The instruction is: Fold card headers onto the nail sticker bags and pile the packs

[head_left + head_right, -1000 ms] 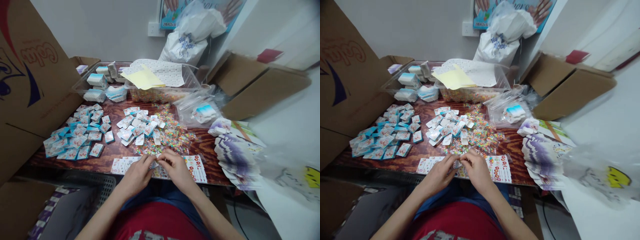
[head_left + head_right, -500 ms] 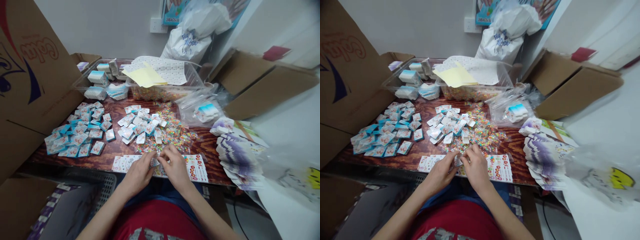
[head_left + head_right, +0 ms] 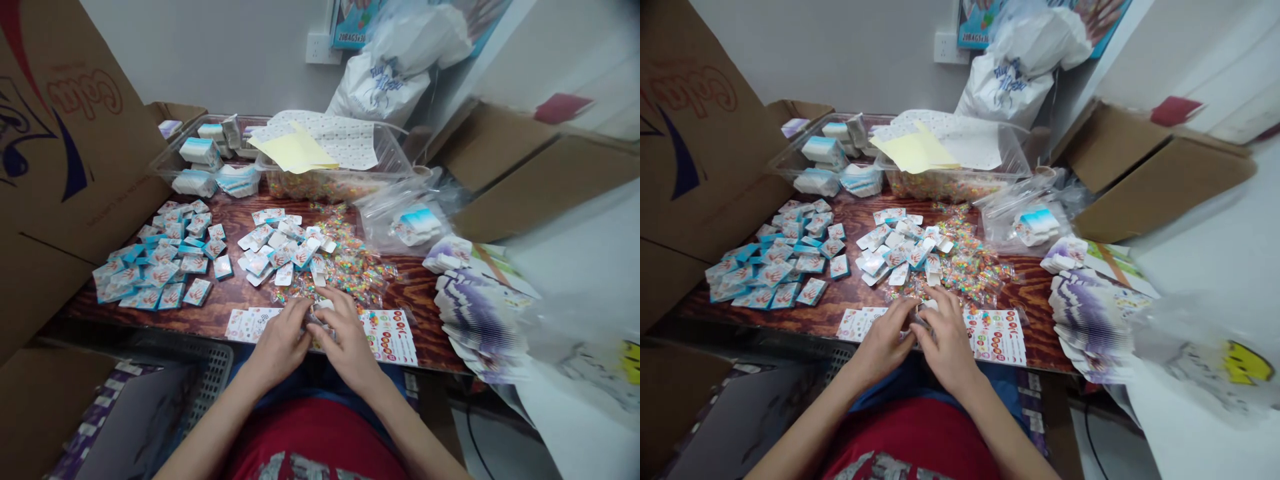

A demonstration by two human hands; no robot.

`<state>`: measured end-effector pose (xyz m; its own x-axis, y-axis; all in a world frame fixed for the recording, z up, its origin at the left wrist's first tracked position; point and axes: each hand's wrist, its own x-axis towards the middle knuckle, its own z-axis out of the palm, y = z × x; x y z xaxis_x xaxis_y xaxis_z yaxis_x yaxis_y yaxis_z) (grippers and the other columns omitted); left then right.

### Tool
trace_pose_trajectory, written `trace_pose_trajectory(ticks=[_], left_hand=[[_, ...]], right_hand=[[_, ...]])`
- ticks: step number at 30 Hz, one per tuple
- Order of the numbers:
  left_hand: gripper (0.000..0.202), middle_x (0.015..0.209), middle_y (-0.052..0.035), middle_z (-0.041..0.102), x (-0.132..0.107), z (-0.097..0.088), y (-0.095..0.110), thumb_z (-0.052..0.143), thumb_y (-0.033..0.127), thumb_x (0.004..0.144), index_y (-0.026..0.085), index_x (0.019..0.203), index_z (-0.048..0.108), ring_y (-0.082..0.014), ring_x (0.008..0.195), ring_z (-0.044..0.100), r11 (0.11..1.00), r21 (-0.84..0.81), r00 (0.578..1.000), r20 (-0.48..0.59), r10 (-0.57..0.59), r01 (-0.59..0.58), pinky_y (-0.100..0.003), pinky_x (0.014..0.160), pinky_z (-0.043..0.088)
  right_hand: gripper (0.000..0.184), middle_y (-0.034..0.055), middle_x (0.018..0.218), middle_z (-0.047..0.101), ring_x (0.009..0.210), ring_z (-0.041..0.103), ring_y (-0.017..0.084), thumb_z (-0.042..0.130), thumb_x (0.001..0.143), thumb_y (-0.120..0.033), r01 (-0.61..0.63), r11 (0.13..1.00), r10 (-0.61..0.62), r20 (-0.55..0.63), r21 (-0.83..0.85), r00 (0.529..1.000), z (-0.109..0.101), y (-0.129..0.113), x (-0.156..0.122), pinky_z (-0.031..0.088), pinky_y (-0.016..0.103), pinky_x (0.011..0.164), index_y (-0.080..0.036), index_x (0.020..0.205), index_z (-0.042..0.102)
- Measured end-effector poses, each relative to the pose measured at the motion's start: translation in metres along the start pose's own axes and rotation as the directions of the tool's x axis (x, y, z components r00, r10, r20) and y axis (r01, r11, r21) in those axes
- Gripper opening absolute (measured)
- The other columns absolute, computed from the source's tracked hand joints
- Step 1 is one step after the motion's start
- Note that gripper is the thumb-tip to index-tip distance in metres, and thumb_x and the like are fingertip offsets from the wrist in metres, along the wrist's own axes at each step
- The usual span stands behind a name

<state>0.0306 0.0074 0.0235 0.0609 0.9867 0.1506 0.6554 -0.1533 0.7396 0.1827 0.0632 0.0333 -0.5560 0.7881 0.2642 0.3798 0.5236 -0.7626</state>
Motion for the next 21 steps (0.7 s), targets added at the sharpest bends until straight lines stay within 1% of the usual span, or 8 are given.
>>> trace_pose_trajectory(ticks=[3, 5, 8, 10, 12, 16, 19, 21], left_hand=[[0.044, 0.121, -0.0104, 0.056, 0.001, 0.001, 0.0, 0.051, 0.012, 0.088, 0.022, 0.13, 0.043, -0.0237, 0.112, 0.057, 0.999, -0.046, 1.0, -0.019, -0.009, 0.008, -0.04, 0.092, 0.05], [0.038, 0.119, -0.0089, 0.057, 0.001, -0.001, -0.002, 0.054, 0.016, 0.089, 0.023, 0.126, 0.047, -0.0229, 0.109, 0.058, 0.992, -0.115, 0.999, -0.019, -0.044, 0.042, -0.038, 0.091, 0.05], [0.026, 0.106, -0.0059, 0.062, 0.0, -0.002, -0.005, 0.056, 0.027, 0.091, 0.022, 0.116, 0.056, -0.0179, 0.085, 0.062, 0.951, -0.253, 0.984, 0.016, -0.178, 0.176, -0.031, 0.076, 0.053], [0.024, 0.096, -0.0032, 0.062, -0.001, -0.001, -0.005, 0.058, 0.033, 0.09, 0.021, 0.111, 0.058, -0.013, 0.067, 0.059, 0.882, -0.379, 0.958, 0.054, -0.281, 0.281, -0.026, 0.063, 0.051], [0.028, 0.09, -0.0005, 0.059, -0.001, 0.003, -0.003, 0.062, 0.036, 0.087, 0.02, 0.109, 0.058, -0.0097, 0.059, 0.056, 0.778, -0.523, 0.93, 0.084, -0.358, 0.347, -0.023, 0.055, 0.049], [0.042, 0.095, 0.0016, 0.052, -0.001, 0.014, 0.004, 0.066, 0.037, 0.083, 0.024, 0.12, 0.05, -0.0073, 0.059, 0.056, 0.62, -0.718, 0.906, 0.036, -0.422, 0.317, -0.021, 0.052, 0.052], [0.047, 0.099, 0.0004, 0.052, -0.003, 0.019, 0.006, 0.064, 0.036, 0.085, 0.028, 0.129, 0.049, -0.0067, 0.06, 0.057, 0.667, -0.695, 0.918, -0.025, -0.396, 0.269, -0.022, 0.055, 0.055], [0.04, 0.1, -0.0009, 0.054, -0.005, 0.019, 0.005, 0.062, 0.035, 0.087, 0.026, 0.125, 0.055, -0.0074, 0.061, 0.059, 0.719, -0.642, 0.93, -0.026, -0.366, 0.265, -0.023, 0.056, 0.055]], right_hand=[[0.015, 0.0087, 0.129, 0.055, 0.122, 0.044, 0.027, 0.054, 0.091, -0.019, -0.086, 0.993, 0.082, 0.059, 0.078, 0.995, -0.001, 0.005, 0.005, 0.036, 0.047, 0.103, -0.021, 0.08, 0.065], [0.021, 0.0079, 0.111, 0.06, 0.106, 0.053, 0.024, 0.052, 0.091, -0.018, -0.137, 0.982, 0.122, 0.121, 0.126, 0.985, -0.004, 0.008, 0.007, 0.042, 0.041, 0.094, -0.02, 0.074, 0.064], [0.019, 0.0038, 0.086, 0.057, 0.085, 0.057, 0.02, 0.053, 0.089, -0.022, -0.214, 0.949, 0.179, 0.162, 0.232, 0.97, -0.007, 0.011, 0.007, 0.045, 0.033, 0.077, -0.02, 0.072, 0.064], [0.006, 0.0015, 0.083, 0.056, 0.079, 0.057, 0.019, 0.059, 0.084, -0.026, -0.274, 0.893, 0.252, 0.106, 0.359, 0.962, -0.005, 0.012, 0.004, 0.045, 0.03, 0.07, -0.021, 0.084, 0.063], [0.018, -0.0004, 0.079, 0.058, 0.072, 0.058, 0.018, 0.066, 0.079, -0.029, -0.322, 0.803, 0.357, 0.027, 0.502, 0.934, 0.001, 0.013, 0.001, 0.046, 0.028, 0.065, -0.022, 0.093, 0.057], [0.027, 0.0001, 0.076, 0.061, 0.07, 0.059, 0.017, 0.072, 0.075, -0.037, -0.333, 0.704, 0.499, -0.104, 0.628, 0.86, 0.012, 0.013, -0.004, 0.048, 0.027, 0.062, -0.022, 0.089, 0.055], [0.024, 0.0028, 0.08, 0.065, 0.074, 0.061, 0.018, 0.07, 0.076, -0.039, -0.329, 0.691, 0.523, -0.131, 0.644, 0.842, 0.015, 0.013, -0.005, 0.05, 0.028, 0.067, -0.02, 0.088, 0.062], [0.021, 0.0033, 0.08, 0.066, 0.075, 0.061, 0.018, 0.069, 0.077, -0.038, -0.318, 0.705, 0.506, -0.135, 0.634, 0.852, 0.012, 0.012, -0.007, 0.05, 0.029, 0.068, -0.019, 0.085, 0.065]])
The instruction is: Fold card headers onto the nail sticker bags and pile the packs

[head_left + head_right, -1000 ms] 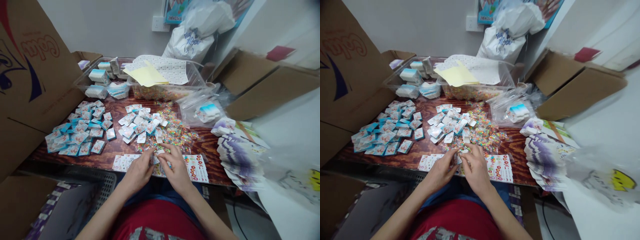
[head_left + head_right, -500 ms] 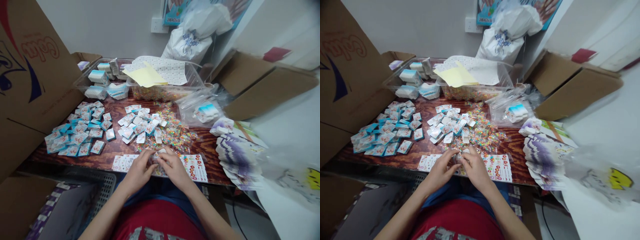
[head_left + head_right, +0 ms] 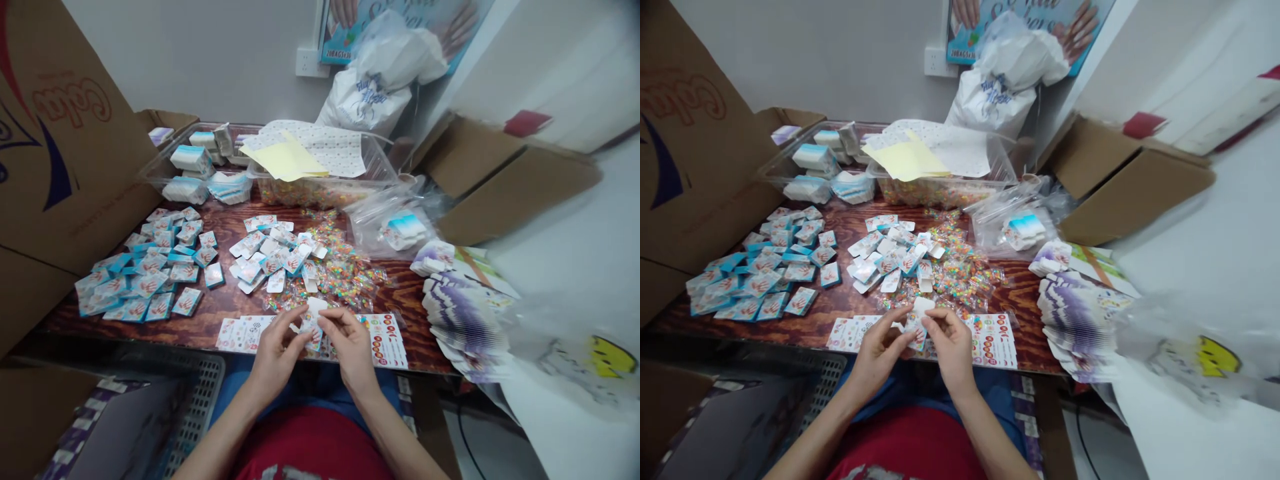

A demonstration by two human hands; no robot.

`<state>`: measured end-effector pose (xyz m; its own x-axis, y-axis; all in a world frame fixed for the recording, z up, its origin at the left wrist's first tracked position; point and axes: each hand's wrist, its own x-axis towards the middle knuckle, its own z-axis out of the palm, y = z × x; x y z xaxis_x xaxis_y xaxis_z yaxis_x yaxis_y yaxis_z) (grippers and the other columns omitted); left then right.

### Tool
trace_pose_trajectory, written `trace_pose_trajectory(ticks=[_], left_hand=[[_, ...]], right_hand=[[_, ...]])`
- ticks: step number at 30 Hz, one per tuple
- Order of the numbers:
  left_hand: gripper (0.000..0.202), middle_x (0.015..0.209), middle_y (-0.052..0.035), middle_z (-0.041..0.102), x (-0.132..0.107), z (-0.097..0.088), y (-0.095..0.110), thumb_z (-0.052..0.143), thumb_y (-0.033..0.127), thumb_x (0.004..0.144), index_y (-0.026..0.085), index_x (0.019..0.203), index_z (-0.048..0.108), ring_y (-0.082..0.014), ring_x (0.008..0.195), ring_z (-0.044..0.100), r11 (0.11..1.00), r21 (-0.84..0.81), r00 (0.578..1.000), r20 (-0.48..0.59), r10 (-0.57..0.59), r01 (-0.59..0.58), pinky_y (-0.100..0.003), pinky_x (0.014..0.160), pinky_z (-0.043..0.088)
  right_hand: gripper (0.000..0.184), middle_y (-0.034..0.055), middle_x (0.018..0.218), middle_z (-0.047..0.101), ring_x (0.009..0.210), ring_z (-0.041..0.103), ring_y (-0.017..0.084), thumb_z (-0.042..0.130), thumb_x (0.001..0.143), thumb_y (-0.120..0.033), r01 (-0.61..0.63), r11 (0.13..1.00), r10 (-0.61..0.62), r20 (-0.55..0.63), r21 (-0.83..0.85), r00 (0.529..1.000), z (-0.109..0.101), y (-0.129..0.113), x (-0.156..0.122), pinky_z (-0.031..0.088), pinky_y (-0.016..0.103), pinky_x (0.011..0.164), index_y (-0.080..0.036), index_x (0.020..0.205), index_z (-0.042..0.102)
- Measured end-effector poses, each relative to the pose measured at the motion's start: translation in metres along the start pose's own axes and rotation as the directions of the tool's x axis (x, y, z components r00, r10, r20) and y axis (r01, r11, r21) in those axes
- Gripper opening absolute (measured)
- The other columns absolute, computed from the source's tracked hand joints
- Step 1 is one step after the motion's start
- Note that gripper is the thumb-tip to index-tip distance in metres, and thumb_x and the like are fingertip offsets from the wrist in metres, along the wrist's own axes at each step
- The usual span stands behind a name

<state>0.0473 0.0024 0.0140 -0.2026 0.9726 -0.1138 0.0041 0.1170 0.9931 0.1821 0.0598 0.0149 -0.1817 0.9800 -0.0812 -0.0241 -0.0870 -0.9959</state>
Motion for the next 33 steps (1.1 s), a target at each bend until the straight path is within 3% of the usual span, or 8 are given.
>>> trace_pose_trajectory(ticks=[5, 8, 10, 14, 21, 25, 29, 33], left_hand=[[0.034, 0.101, -0.002, 0.061, -0.002, -0.008, 0.004, 0.065, 0.038, 0.084, 0.023, 0.114, 0.059, -0.0064, 0.051, 0.058, 0.995, 0.023, 0.988, 0.124, -0.097, 0.095, -0.021, 0.048, 0.052], [0.036, 0.104, -0.0024, 0.062, -0.003, -0.006, 0.006, 0.064, 0.042, 0.084, 0.022, 0.113, 0.056, -0.0062, 0.05, 0.059, 0.992, 0.001, 0.983, 0.128, -0.128, 0.129, -0.02, 0.046, 0.05], [0.036, 0.106, -0.0024, 0.061, -0.004, -0.004, 0.006, 0.063, 0.042, 0.084, 0.022, 0.113, 0.054, -0.0063, 0.051, 0.059, 0.993, -0.003, 0.988, 0.093, -0.121, 0.122, -0.02, 0.046, 0.05], [0.04, 0.104, 0.0, 0.057, -0.006, -0.003, 0.002, 0.064, 0.036, 0.084, 0.025, 0.118, 0.044, -0.0059, 0.054, 0.057, 0.995, 0.009, 0.993, 0.058, -0.099, 0.098, -0.02, 0.049, 0.05], [0.042, 0.102, 0.0005, 0.055, -0.01, -0.006, 0.001, 0.061, 0.028, 0.087, 0.028, 0.125, 0.043, -0.006, 0.055, 0.056, 0.992, 0.113, 0.981, 0.178, -0.071, 0.051, -0.02, 0.05, 0.047], [0.042, 0.103, 0.0009, 0.053, -0.01, -0.006, 0.005, 0.061, 0.03, 0.088, 0.029, 0.125, 0.042, -0.0057, 0.055, 0.056, 0.994, 0.092, 0.98, 0.182, -0.077, 0.061, -0.02, 0.05, 0.047], [0.042, 0.102, 0.001, 0.052, -0.011, -0.007, 0.003, 0.06, 0.031, 0.088, 0.029, 0.126, 0.041, -0.0053, 0.054, 0.057, 0.994, 0.065, 0.981, 0.171, -0.095, 0.084, -0.019, 0.048, 0.047], [0.042, 0.101, 0.0004, 0.051, -0.014, -0.007, -0.004, 0.055, 0.035, 0.09, 0.029, 0.129, 0.039, -0.0051, 0.053, 0.056, 0.995, 0.023, 0.989, 0.11, -0.102, 0.1, -0.019, 0.047, 0.048]], right_hand=[[0.016, 0.0008, 0.071, 0.06, 0.067, 0.057, 0.016, 0.062, 0.083, -0.033, 0.092, 0.979, -0.065, 0.155, -0.18, 0.986, -0.009, -0.004, -0.003, 0.046, 0.027, 0.062, -0.019, 0.075, 0.064], [0.023, 0.0007, 0.081, 0.063, 0.071, 0.059, 0.016, 0.059, 0.085, -0.028, 0.1, 0.98, -0.067, 0.188, -0.171, 0.98, -0.012, -0.007, -0.002, 0.047, 0.027, 0.066, -0.021, 0.107, 0.062], [0.029, 0.002, 0.088, 0.065, 0.077, 0.06, 0.017, 0.057, 0.087, -0.027, 0.109, 0.979, -0.066, 0.237, -0.172, 0.969, -0.013, -0.011, 0.0, 0.048, 0.028, 0.071, -0.022, 0.116, 0.059], [0.014, 0.0036, 0.09, 0.064, 0.086, 0.059, 0.019, 0.056, 0.089, -0.03, 0.167, 0.966, -0.079, 0.388, -0.199, 0.918, -0.016, -0.018, 0.003, 0.046, 0.029, 0.077, -0.02, 0.084, 0.065], [0.022, -0.0007, 0.07, 0.06, 0.064, 0.055, 0.014, 0.071, 0.077, -0.039, -0.095, 0.994, 0.105, 0.281, -0.048, 0.954, -0.017, -0.009, 0.005, 0.044, 0.025, 0.06, -0.018, 0.078, 0.063], [0.027, -0.003, 0.061, 0.054, 0.055, 0.048, 0.012, 0.072, 0.076, -0.041, -0.088, 0.995, 0.097, 0.246, -0.048, 0.964, -0.015, -0.008, 0.01, 0.039, 0.023, 0.052, -0.018, 0.07, 0.06], [0.026, -0.0016, 0.064, 0.056, 0.06, 0.051, 0.013, 0.069, 0.081, -0.037, -0.031, 0.995, 0.056, 0.293, -0.091, 0.954, -0.016, -0.01, 0.006, 0.042, 0.024, 0.057, -0.018, 0.067, 0.06], [0.02, 0.0052, 0.092, 0.068, 0.085, 0.062, 0.02, 0.063, 0.087, -0.037, 0.015, 0.995, 0.015, 0.291, -0.101, 0.956, -0.012, -0.005, -0.013, 0.05, 0.027, 0.07, -0.02, 0.09, 0.071]])
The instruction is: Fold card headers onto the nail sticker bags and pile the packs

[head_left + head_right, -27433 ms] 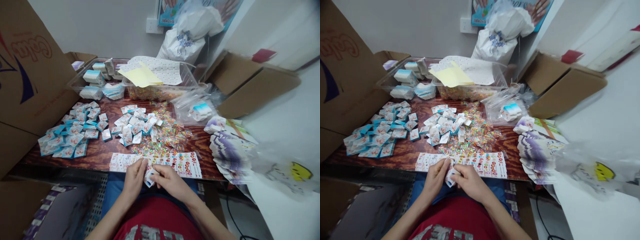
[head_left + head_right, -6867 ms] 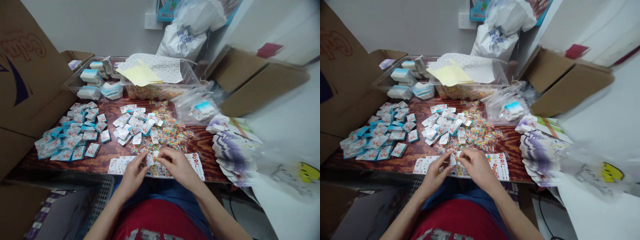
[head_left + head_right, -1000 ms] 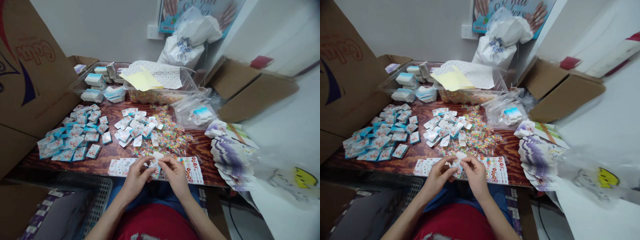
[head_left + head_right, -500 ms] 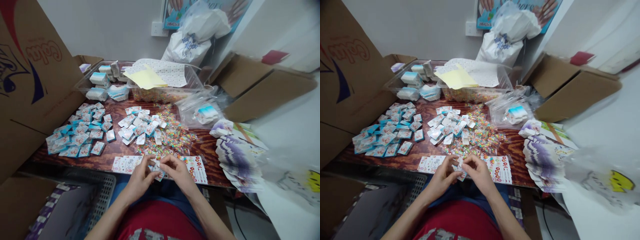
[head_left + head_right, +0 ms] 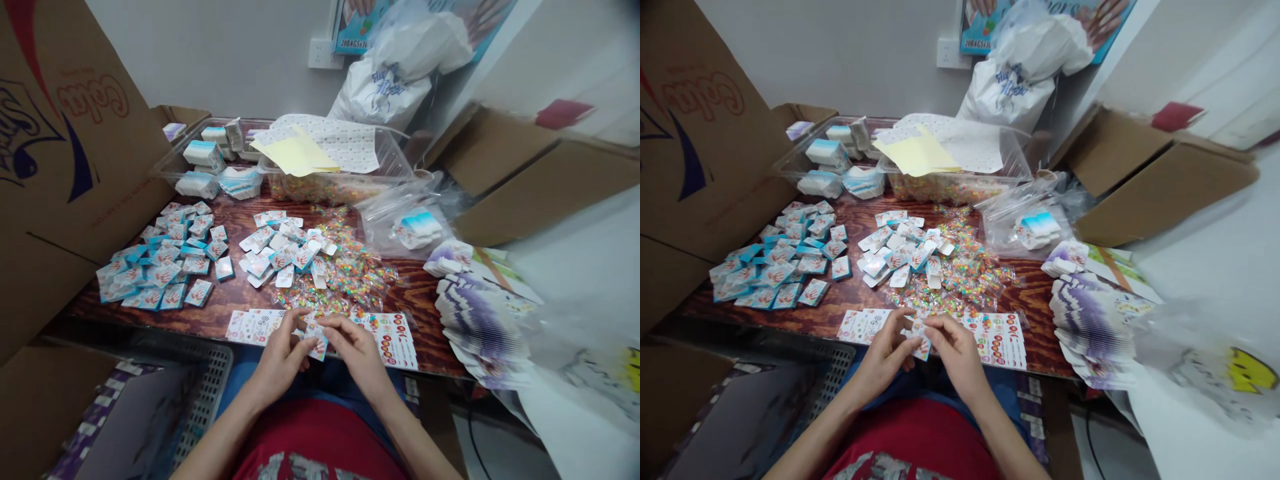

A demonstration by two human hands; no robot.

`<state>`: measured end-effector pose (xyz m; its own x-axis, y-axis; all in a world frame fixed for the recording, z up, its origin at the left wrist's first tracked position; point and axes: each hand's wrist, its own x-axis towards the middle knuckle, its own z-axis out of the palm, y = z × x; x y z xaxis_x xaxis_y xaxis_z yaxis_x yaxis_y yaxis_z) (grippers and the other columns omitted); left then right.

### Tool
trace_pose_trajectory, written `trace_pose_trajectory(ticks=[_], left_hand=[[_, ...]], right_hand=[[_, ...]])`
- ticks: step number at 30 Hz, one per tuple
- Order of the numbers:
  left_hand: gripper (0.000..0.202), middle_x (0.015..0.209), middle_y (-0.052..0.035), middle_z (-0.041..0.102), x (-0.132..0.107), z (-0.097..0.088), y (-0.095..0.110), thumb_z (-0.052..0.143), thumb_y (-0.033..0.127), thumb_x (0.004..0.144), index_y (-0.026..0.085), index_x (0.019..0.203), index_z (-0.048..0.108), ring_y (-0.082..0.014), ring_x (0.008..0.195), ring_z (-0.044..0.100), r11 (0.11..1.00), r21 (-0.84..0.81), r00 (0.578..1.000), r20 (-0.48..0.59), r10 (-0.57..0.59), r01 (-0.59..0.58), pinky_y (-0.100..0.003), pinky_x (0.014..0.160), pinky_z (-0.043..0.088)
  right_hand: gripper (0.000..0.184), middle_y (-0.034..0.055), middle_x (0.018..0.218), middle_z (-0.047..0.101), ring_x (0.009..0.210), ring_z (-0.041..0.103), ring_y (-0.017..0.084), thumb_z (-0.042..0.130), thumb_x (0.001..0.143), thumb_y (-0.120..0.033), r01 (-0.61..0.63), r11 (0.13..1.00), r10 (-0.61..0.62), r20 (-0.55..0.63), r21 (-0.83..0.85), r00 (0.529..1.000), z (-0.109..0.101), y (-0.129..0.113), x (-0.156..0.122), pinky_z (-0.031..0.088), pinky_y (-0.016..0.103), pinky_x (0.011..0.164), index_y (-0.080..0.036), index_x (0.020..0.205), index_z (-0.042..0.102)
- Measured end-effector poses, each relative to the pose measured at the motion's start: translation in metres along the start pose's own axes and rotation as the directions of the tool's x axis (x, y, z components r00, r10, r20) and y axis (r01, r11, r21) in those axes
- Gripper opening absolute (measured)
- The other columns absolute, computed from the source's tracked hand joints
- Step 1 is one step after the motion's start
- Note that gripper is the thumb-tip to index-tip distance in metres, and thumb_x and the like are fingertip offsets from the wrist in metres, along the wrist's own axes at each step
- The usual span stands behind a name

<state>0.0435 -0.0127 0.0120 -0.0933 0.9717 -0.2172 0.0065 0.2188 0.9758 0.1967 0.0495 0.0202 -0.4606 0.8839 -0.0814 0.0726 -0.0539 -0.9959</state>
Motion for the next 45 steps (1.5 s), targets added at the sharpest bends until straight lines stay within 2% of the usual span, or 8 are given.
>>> trace_pose_trajectory(ticks=[10, 15, 20, 24, 26, 28, 34, 45], left_hand=[[0.031, 0.084, 0.0005, 0.061, 0.004, -0.032, 0.009, 0.053, 0.038, 0.091, 0.022, 0.117, 0.056, -0.0081, 0.052, 0.055, 0.991, 0.107, 0.979, -0.182, 0.096, -0.077, -0.019, 0.047, 0.046], [0.045, 0.098, -0.003, 0.06, 0.02, -0.141, 0.052, 0.057, 0.036, 0.088, 0.023, 0.13, 0.049, -0.0091, 0.059, 0.058, 0.89, 0.433, 0.718, -0.573, 0.395, -0.144, -0.018, 0.047, 0.047], [0.071, 0.131, -0.0163, 0.055, 0.015, -0.218, 0.087, 0.064, 0.031, 0.084, 0.015, 0.146, 0.033, -0.0303, 0.106, 0.061, 0.565, 0.761, 0.527, -0.637, 0.562, 0.318, -0.045, 0.085, 0.053], [0.049, 0.124, -0.0166, 0.06, -0.001, -0.173, 0.07, 0.063, 0.027, 0.085, 0.011, 0.13, 0.051, -0.0338, 0.113, 0.057, 0.456, 0.839, 0.52, -0.543, 0.659, 0.297, -0.05, 0.094, 0.047], [0.023, 0.101, -0.0079, 0.068, -0.009, -0.125, 0.047, 0.052, 0.027, 0.093, 0.017, 0.111, 0.061, -0.0224, 0.09, 0.066, 0.538, 0.843, 0.766, -0.349, 0.54, 0.005, -0.036, 0.08, 0.054], [0.016, 0.098, -0.0059, 0.068, -0.013, -0.079, 0.023, 0.051, 0.025, 0.094, 0.019, 0.103, 0.063, -0.0198, 0.092, 0.064, 0.557, 0.787, 0.887, -0.027, 0.461, -0.265, -0.032, 0.082, 0.053], [0.044, 0.131, -0.0128, 0.055, -0.001, -0.026, -0.022, 0.063, 0.018, 0.086, 0.021, 0.128, 0.051, -0.0293, 0.123, 0.05, 0.477, 0.783, 0.884, 0.191, 0.427, -0.4, -0.049, 0.102, 0.045], [0.031, 0.109, -0.0087, 0.061, 0.008, -0.027, -0.02, 0.059, 0.016, 0.088, 0.019, 0.119, 0.054, -0.0243, 0.105, 0.055, 0.492, 0.783, 0.873, 0.128, 0.471, -0.381, -0.047, 0.099, 0.045]], right_hand=[[0.041, 0.0088, 0.124, 0.066, 0.105, 0.064, 0.024, 0.062, 0.089, -0.042, 0.025, 1.0, -0.023, -0.115, 0.019, 0.993, 0.004, 0.004, 0.0, 0.054, 0.037, 0.087, -0.027, 0.126, 0.062], [0.041, 0.0117, 0.101, 0.074, 0.088, 0.07, 0.026, 0.065, 0.084, -0.05, -0.109, 0.994, 0.111, -0.133, 0.017, 0.985, -0.02, 0.013, 0.0, 0.057, 0.035, 0.074, -0.019, 0.11, 0.07], [0.038, 0.0107, 0.092, 0.073, 0.082, 0.068, 0.025, 0.063, 0.084, -0.051, -0.112, 0.99, 0.097, -0.161, -0.086, 0.982, -0.038, 0.017, -0.008, 0.055, 0.036, 0.073, -0.017, 0.098, 0.071], [0.02, 0.007, 0.088, 0.068, 0.085, 0.063, 0.025, 0.054, 0.09, -0.035, 0.02, 0.883, -0.083, -0.115, -0.468, 0.99, -0.046, 0.011, -0.005, 0.048, 0.038, 0.078, -0.02, 0.087, 0.067], [0.013, 0.0062, 0.087, 0.065, 0.088, 0.059, 0.026, 0.054, 0.089, -0.026, 0.111, 0.757, -0.136, 0.011, -0.644, 0.991, -0.045, 0.01, -0.002, 0.046, 0.039, 0.079, -0.021, 0.083, 0.065], [0.004, 0.0071, 0.092, 0.062, 0.095, 0.055, 0.028, 0.061, 0.085, -0.02, 0.194, 0.624, -0.155, 0.123, -0.757, 0.98, -0.039, 0.011, 0.0, 0.046, 0.041, 0.083, -0.021, 0.088, 0.063], [0.027, 0.0095, 0.1, 0.058, 0.098, 0.05, 0.03, 0.072, 0.073, -0.011, 0.242, 0.413, -0.128, 0.207, -0.878, 0.97, -0.025, 0.015, 0.004, 0.043, 0.043, 0.086, -0.02, 0.092, 0.055], [0.024, 0.0006, 0.069, 0.059, 0.076, 0.054, 0.019, 0.059, 0.084, -0.011, 0.228, 0.583, 0.022, 0.296, -0.78, 0.955, -0.037, 0.009, 0.04, 0.035, 0.028, 0.069, -0.019, 0.062, 0.052]])
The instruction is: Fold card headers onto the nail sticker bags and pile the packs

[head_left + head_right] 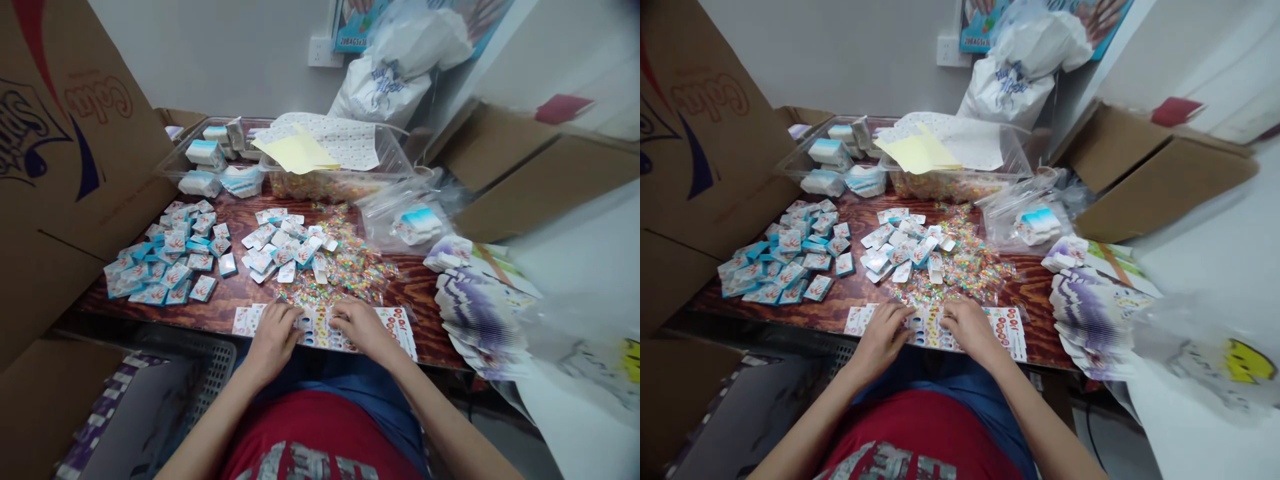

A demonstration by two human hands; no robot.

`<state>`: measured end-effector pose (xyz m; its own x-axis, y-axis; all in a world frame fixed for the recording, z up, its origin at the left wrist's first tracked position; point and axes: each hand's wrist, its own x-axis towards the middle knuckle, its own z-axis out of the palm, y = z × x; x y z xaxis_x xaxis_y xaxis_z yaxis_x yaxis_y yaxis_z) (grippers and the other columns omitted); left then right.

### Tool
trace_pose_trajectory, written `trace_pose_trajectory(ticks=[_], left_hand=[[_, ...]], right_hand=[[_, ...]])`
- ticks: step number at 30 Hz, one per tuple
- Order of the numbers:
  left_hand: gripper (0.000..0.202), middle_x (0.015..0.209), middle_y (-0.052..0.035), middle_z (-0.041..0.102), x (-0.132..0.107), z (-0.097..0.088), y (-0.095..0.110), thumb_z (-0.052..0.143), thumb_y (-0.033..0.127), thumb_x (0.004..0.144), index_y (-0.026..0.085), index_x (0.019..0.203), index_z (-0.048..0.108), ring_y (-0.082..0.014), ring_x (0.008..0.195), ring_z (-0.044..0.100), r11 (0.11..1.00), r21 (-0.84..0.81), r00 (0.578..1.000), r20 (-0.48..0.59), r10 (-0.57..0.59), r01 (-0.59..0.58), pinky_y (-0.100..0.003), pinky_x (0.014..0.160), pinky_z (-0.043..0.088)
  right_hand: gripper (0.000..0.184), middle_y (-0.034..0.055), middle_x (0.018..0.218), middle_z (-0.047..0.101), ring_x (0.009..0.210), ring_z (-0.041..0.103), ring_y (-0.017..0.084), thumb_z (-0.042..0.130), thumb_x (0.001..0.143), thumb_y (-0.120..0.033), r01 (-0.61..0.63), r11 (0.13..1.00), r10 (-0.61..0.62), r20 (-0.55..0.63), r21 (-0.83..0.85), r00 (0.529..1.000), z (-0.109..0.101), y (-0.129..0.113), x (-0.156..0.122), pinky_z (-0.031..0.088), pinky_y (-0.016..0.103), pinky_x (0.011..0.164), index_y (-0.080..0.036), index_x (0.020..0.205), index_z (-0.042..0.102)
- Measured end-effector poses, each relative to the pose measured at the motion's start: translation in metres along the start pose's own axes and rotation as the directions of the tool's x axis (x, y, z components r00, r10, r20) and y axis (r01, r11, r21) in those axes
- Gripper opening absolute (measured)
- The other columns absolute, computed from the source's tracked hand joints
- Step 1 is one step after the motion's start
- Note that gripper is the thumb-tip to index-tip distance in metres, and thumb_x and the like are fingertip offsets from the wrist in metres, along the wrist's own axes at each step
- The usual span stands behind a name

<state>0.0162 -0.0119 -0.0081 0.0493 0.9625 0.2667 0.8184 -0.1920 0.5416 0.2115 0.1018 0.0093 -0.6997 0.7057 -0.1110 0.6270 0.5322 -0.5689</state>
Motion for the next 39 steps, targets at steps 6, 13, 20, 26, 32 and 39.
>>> trace_pose_trajectory(ticks=[6, 13, 20, 26, 32, 39], left_hand=[[0.015, 0.086, -0.0034, 0.063, 0.015, -0.007, 0.007, 0.046, 0.015, 0.095, 0.019, 0.097, 0.06, -0.019, 0.086, 0.059, 0.999, -0.027, 0.999, -0.044, 0.026, -0.027, -0.047, 0.103, 0.041], [0.04, 0.135, -0.0129, 0.053, 0.019, -0.034, 0.038, 0.052, 0.016, 0.092, 0.024, 0.131, 0.05, -0.0285, 0.132, 0.044, 0.997, 0.078, 0.943, -0.333, 0.025, 0.001, -0.057, 0.115, 0.023], [0.058, 0.153, -0.0097, 0.039, 0.004, -0.033, 0.054, 0.046, 0.02, 0.096, 0.027, 0.151, 0.026, -0.0236, 0.14, 0.038, 0.958, -0.287, 0.989, -0.147, -0.028, -0.016, -0.044, 0.114, 0.036], [0.039, 0.132, -0.0057, 0.063, -0.001, -0.048, 0.057, 0.043, 0.021, 0.098, 0.027, 0.134, 0.056, -0.0216, 0.119, 0.06, 0.826, -0.559, 0.992, -0.052, -0.115, 0.067, -0.039, 0.105, 0.047], [0.044, 0.107, -0.0094, 0.074, -0.001, -0.08, 0.056, 0.044, 0.05, 0.095, 0.022, 0.106, 0.076, -0.0277, 0.102, 0.067, 0.579, -0.757, 0.953, 0.24, -0.184, 0.303, -0.04, 0.095, 0.051], [0.042, 0.104, -0.0101, 0.072, -0.002, -0.021, 0.043, 0.068, 0.049, 0.081, 0.019, 0.111, 0.071, -0.0247, 0.098, 0.066, 0.055, -0.866, 0.828, 0.455, -0.328, 0.498, -0.034, 0.083, 0.054]], right_hand=[[0.015, 0.0049, 0.084, 0.064, 0.088, 0.056, 0.023, 0.057, 0.09, -0.015, 0.101, 0.985, -0.108, -0.044, -0.138, 0.993, -0.008, -0.015, -0.009, 0.038, 0.033, 0.079, -0.019, 0.079, 0.066], [0.023, 0.0014, 0.074, 0.062, 0.077, 0.056, 0.018, 0.052, 0.094, -0.018, 0.171, 0.964, -0.14, -0.155, 0.202, 0.978, -0.038, -0.041, -0.013, 0.039, 0.03, 0.073, -0.019, 0.073, 0.062], [0.023, 0.0049, 0.081, 0.06, 0.081, 0.052, 0.02, 0.045, 0.098, -0.019, 0.396, 0.903, -0.341, -0.287, 0.163, 0.895, -0.048, -0.088, -0.03, 0.04, 0.033, 0.073, -0.019, 0.086, 0.064], [0.021, 0.0118, 0.118, 0.058, 0.112, 0.049, 0.028, 0.049, 0.094, -0.016, 0.345, 0.939, -0.293, -0.514, 0.006, 0.806, -0.04, -0.091, -0.037, 0.039, 0.046, 0.094, -0.021, 0.11, 0.06], [0.021, 0.0036, 0.083, 0.062, 0.08, 0.057, 0.02, 0.042, 0.096, -0.015, 0.245, 0.943, -0.182, -0.269, 0.226, 0.946, -0.048, -0.066, -0.041, 0.043, 0.033, 0.074, -0.022, 0.09, 0.061], [0.022, 0.0033, 0.085, 0.058, 0.08, 0.056, 0.018, 0.044, 0.094, -0.014, 0.241, 0.875, -0.161, -0.217, 0.42, 0.963, -0.014, -0.08, -0.039, 0.043, 0.027, 0.07, -0.022, 0.085, 0.061]])
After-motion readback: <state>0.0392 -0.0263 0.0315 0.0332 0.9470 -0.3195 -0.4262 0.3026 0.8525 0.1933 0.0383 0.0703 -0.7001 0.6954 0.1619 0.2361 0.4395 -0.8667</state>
